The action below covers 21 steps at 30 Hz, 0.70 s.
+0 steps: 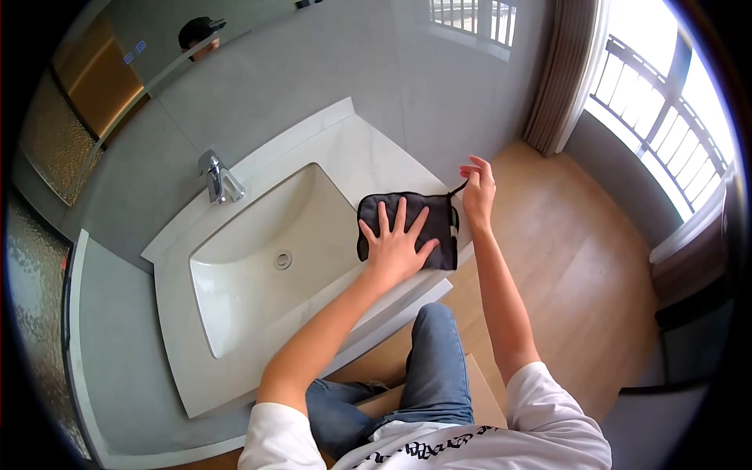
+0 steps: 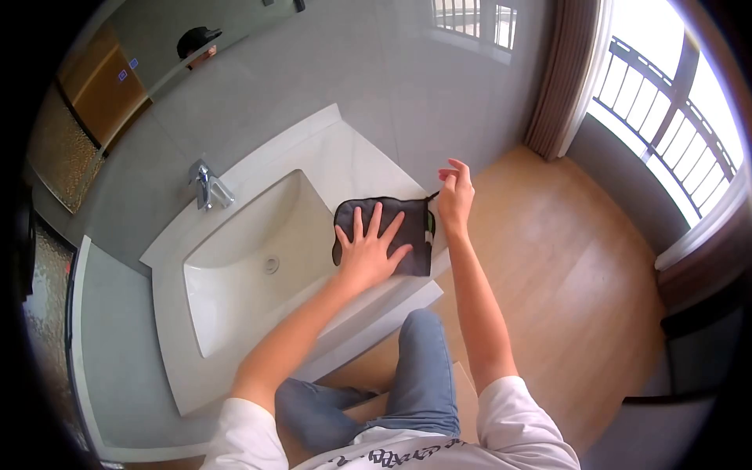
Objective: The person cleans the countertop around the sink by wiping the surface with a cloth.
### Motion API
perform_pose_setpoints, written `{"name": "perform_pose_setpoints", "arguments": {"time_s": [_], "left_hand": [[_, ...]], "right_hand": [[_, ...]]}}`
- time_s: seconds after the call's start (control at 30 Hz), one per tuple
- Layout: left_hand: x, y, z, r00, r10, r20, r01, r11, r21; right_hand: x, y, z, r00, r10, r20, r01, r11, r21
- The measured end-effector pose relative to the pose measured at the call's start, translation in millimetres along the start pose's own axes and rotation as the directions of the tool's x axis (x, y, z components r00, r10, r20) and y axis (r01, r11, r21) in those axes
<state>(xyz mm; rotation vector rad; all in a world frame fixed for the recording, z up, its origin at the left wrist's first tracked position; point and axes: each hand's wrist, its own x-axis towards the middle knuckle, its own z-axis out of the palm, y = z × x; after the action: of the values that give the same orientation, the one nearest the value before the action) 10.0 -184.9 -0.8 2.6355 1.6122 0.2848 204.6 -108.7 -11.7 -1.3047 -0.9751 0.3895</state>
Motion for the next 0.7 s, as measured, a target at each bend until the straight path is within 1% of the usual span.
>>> {"name": "perform_pose_setpoints", "arguments": {"time_s": [0.07,0.1,0.17,0.2,0.27,0.3,0.37,0.4,0.43,0.5,0.53,0.57,0.63,0.7], "left_hand": [[21.3,-3.4,3.5,0.999,-0.053,-0.013,0.053,0.999,0.012],[34.0,-6.8,8.2,0.997,-0.074,-0.035,0.075,0.997,0.018],[58.9,-10.9,8.2,0.992,-0.128,-0.012,0.128,0.992,0.011],[71.4,-14.7,8.5,0.988,-0.154,-0.002,0.154,0.988,0.009],[96.0,-22.6,10.7,0.977,-0.214,-0.007,0.214,0.977,0.001],[108.0,-27.9,13.0,0.97,-0.243,-0.012,0.243,0.97,0.0],[128.5,-37.6,13.0,0.948,-0.315,-0.031,0.316,0.949,0.005],[136.9,-42.9,14.0,0.944,-0.328,-0.035,0.328,0.945,-0.008],[144.9,-48.5,14.6,0.938,-0.343,-0.046,0.343,0.939,-0.022],[158.2,-57.2,16.3,0.924,-0.38,-0.045,0.38,0.925,-0.016],[164.3,-60.6,16.7,0.915,-0.402,-0.039,0.402,0.916,-0.003],[171.3,-62.7,16.1,0.908,-0.418,-0.034,0.419,0.908,0.012],[180.5,-62.8,17.1,0.893,-0.45,-0.03,0.45,0.893,0.014],[185.9,-61.5,16.8,0.868,-0.495,-0.025,0.496,0.868,0.033]], "right_hand": [[-4.8,-3.3,-1.7,0.993,-0.041,-0.115,0.039,0.999,-0.015],[-6.2,0.0,-1.9,0.993,-0.036,-0.116,0.034,0.999,-0.016],[-3.5,7.9,-2.3,0.977,-0.093,-0.191,0.084,0.995,-0.056],[-3.9,8.3,-2.2,0.978,-0.091,-0.189,0.082,0.995,-0.057],[-8.4,6.1,-1.7,0.995,-0.07,-0.075,0.065,0.996,-0.061],[-8.9,6.9,-1.7,0.995,-0.067,-0.07,0.062,0.996,-0.064],[-12.5,7.8,-2.0,0.979,-0.117,0.167,0.163,0.939,-0.302],[-16.3,4.6,-1.1,0.964,-0.079,0.252,0.186,0.881,-0.436],[-17.9,2.5,0.0,0.959,-0.081,0.271,0.197,0.878,-0.436],[-19.3,-1.9,1.5,0.892,0.046,0.449,0.248,0.78,-0.574],[-19.2,-6.3,1.0,0.871,0.092,0.483,0.245,0.77,-0.589],[-19.7,-6.3,1.4,0.868,0.087,0.489,0.251,0.773,-0.583],[-22.2,-8.5,-1.4,0.906,-0.025,0.422,0.262,0.816,-0.515],[-18.8,-8.7,-0.4,0.906,-0.048,0.421,0.275,0.822,-0.499]]}}
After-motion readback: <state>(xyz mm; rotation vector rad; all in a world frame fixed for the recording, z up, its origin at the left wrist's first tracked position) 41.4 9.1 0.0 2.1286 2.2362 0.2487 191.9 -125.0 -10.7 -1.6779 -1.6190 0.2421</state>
